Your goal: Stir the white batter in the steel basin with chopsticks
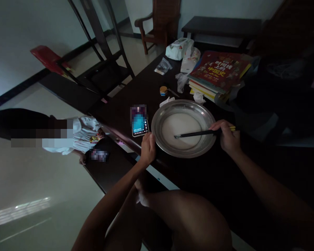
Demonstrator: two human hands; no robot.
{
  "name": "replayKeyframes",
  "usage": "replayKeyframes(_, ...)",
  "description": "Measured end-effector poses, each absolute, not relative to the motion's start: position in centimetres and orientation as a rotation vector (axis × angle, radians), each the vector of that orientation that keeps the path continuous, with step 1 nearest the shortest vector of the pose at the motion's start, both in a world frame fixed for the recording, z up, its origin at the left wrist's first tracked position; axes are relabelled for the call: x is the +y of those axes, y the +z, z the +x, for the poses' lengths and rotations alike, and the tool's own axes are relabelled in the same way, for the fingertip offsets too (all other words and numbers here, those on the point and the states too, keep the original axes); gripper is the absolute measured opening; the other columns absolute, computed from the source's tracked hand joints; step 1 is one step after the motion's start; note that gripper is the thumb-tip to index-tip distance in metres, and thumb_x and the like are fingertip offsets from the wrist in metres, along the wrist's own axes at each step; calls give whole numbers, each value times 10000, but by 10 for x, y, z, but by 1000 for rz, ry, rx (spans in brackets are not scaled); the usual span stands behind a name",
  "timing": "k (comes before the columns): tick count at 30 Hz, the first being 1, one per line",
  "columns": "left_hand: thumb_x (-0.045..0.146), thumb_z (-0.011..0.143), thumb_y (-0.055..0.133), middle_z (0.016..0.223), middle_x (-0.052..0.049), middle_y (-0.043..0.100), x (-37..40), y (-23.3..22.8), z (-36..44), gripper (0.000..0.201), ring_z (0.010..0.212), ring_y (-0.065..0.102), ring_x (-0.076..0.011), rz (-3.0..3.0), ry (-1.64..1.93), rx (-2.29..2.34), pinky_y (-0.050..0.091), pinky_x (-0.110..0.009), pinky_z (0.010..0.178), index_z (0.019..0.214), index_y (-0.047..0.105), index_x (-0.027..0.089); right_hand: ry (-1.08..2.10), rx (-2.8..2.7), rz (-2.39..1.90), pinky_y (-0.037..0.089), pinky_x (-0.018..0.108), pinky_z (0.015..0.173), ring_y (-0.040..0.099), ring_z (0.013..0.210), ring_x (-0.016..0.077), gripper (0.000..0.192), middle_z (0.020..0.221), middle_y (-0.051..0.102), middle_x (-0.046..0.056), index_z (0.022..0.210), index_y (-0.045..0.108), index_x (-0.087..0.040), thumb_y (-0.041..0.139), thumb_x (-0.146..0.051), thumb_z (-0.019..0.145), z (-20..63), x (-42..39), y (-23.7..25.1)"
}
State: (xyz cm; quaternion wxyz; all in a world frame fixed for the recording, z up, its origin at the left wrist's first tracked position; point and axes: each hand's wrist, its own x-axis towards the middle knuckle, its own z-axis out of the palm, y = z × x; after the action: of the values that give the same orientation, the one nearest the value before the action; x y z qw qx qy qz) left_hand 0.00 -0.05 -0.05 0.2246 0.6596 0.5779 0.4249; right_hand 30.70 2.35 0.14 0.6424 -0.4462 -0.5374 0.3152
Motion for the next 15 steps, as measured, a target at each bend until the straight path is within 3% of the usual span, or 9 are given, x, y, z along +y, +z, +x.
replayKeyframes(15, 689, 1018, 172, 740, -62, 595, -1, -4, 0, 668, 791, 584, -221, 1813, 1188, 1592, 485, -375, 798, 682, 518, 227, 699, -1233, -1049, 531, 378, 799, 675, 753, 192, 431, 724, 722, 19, 662, 718, -257, 593, -569, 933, 309, 24, -1)
